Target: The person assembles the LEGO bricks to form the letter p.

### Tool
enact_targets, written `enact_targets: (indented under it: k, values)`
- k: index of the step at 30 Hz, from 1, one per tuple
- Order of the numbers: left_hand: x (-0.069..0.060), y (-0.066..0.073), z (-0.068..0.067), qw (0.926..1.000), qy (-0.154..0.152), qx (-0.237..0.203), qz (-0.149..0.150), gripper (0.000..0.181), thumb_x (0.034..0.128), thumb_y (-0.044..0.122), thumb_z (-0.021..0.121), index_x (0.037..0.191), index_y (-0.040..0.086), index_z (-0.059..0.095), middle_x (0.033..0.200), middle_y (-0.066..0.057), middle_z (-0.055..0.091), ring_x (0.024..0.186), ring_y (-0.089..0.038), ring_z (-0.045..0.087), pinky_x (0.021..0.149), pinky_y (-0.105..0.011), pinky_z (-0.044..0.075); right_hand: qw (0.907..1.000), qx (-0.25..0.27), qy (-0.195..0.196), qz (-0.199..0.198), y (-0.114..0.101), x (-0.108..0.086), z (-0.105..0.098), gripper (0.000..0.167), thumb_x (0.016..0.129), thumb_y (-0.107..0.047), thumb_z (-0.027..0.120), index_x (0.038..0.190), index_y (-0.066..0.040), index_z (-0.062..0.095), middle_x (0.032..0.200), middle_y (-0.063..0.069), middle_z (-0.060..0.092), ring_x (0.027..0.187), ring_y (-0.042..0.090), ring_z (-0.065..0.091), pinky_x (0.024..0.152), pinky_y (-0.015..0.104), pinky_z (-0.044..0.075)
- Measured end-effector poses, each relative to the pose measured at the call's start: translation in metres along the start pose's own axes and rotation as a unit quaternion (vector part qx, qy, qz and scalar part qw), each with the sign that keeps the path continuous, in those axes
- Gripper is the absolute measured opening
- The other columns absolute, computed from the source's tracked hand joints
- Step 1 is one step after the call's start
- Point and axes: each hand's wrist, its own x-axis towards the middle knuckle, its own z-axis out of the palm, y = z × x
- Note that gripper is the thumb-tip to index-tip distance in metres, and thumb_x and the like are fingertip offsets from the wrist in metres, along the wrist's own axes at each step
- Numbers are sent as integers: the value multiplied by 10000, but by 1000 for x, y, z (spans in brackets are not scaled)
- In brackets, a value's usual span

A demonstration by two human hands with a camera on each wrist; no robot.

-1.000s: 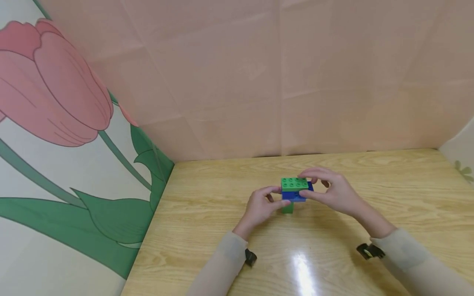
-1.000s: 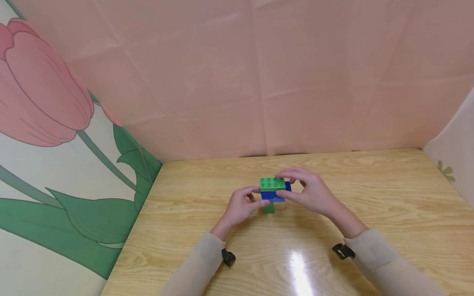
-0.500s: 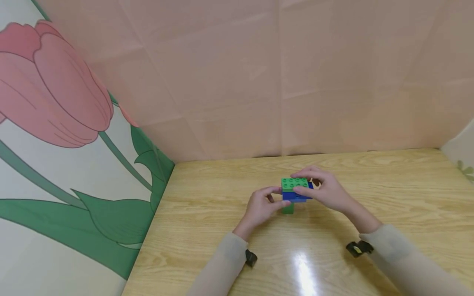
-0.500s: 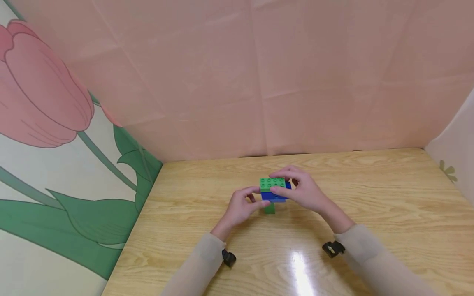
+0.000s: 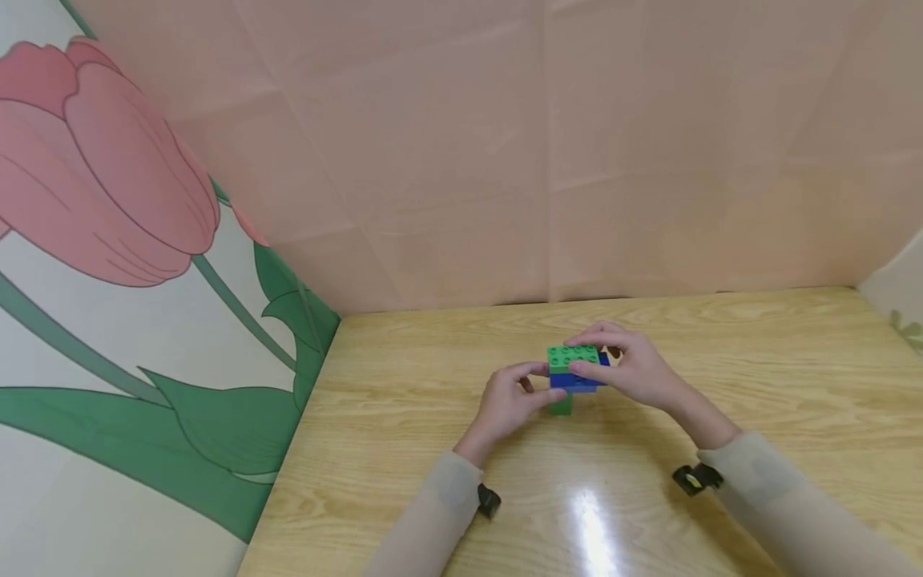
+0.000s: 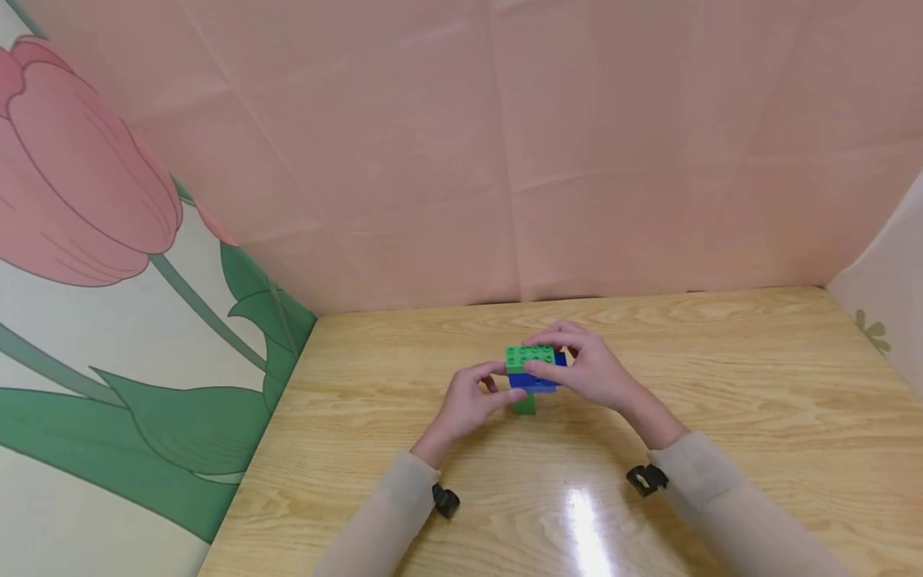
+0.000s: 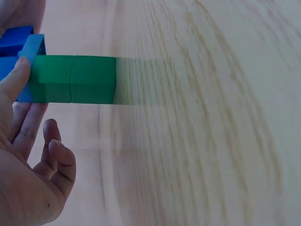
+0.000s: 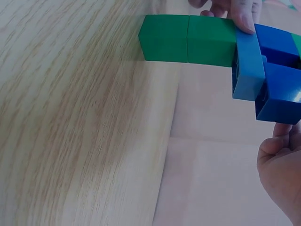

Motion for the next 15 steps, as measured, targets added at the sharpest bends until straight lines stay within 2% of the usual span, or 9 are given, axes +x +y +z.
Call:
enact_targets:
  k: [7, 11, 15]
  values:
    - [0, 0, 2, 10000, -44, 11, 11, 370, 882, 508, 809, 1205, 331, 764, 1107, 247, 686, 857, -97, 583, 667, -282, 488, 10000, -8, 72, 11, 3, -3, 0, 302, 902, -107, 829, 1170, -236, 778, 1086, -45, 673, 905, 211, 512, 688, 359, 406]
    - [0, 1, 1, 10000, -16, 39, -50, 372, 877, 511, 814, 1202, 338, 765, 1107, 251, 685, 860, -97, 583, 672, -285, 486, 9999, -127, 34, 85, 2, -3, 0, 302, 917, -151, 822, 1199, -245, 765, 1116, -49, 660, 914, 205, 499, 692, 351, 407]
    - [-1, 3, 0, 10000, 13, 62, -77, 364, 876, 499, 821, 1195, 331, 768, 1101, 247, 687, 854, -102, 582, 666, -287, 482, 9996, -277, -25, 25, 2, -5, -1, 388, 912, -173, 831, 1277, -250, 724, 1199, -43, 648, 958, 187, 501, 732, 364, 394]
